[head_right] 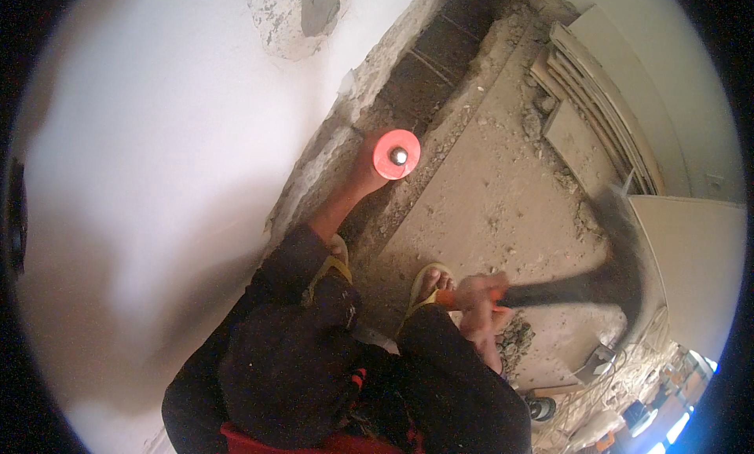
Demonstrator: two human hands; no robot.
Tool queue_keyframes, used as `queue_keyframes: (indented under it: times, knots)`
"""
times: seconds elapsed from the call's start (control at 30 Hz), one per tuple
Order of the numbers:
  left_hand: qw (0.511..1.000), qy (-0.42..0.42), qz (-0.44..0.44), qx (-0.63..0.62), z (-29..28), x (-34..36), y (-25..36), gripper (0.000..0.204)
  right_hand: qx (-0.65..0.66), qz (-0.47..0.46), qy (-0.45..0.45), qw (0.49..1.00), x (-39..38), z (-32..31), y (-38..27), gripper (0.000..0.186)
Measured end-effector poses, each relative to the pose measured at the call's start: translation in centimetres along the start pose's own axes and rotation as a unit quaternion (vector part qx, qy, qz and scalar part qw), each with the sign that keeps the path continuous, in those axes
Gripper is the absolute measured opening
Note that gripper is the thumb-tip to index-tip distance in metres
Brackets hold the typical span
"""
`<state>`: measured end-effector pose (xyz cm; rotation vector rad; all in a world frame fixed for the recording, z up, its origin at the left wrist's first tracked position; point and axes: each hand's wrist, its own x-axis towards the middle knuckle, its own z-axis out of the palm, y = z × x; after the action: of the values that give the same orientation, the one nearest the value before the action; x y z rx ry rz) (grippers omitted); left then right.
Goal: The person uses a hammer and a chisel to chip away at a section of a wall, creating a rectangular opening. They repeatedly strike the chisel to remove plaster and debris, gradually enlarging the hole.
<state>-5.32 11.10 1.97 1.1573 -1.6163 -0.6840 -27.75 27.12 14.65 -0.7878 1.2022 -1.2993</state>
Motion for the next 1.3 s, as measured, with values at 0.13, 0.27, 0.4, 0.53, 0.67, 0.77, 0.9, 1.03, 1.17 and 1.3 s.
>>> queue_keyframes:
  times: [0.13,0.27,0.4,0.53,0.67,0.77,0.9,1.03,1.17,1.3]
  knots:
    - [0.998,-0.037,-0.035,-0.048,-0.3,1.1,-0.1,0.033,-0.192,0.252,0.026,0.948,0.0,2.1,3.9,0.020]
    - [0.995,-0.061,-0.061,-0.042,-1.0,0.8,-0.8,0.032,-0.311,0.267,-0.018,0.912,2.0,4.7,2.4,0.014]
    - [0.997,-0.027,-0.062,-0.026,-0.1,0.7,-2.0,0.033,-0.041,0.004,0.010,0.999,1.5,0.2,-1.7,0.026]
    - [0.995,-0.049,-0.079,-0.026,-0.3,1.1,-1.9,0.033,0.159,-0.302,-0.080,0.937,4.2,1.0,-14.7,0.036]
    - [0.995,-0.044,-0.080,-0.036,-1.5,1.3,-1.6,0.030,0.048,-0.286,0.045,0.956,2.8,2.1,-8.2,0.030]
    - [0.993,-0.068,-0.043,-0.082,-0.7,2.1,-0.6,0.033,-0.334,0.099,-0.007,0.937,0.4,1.6,3.8,0.026]
    - [0.992,-0.051,-0.062,-0.093,-1.7,1.3,-1.9,0.032,-0.349,0.235,-0.002,0.907,1.2,3.6,3.4,0.021]
    - [0.998,-0.041,-0.039,-0.031,-2.4,1.3,-1.7,0.035,-0.017,-0.105,-0.002,0.994,2.5,1.2,-2.4,0.026]
    - [0.996,-0.051,-0.066,-0.029,-1.8,0.4,-2.2,0.037,0.068,-0.279,-0.103,0.952,3.5,3.5,-8.1,0.033]
    - [0.983,-0.084,-0.120,-0.107,-1.1,1.1,-1.6,0.038,-0.463,0.163,-0.115,0.864,0.8,2.9,3.8,0.030]
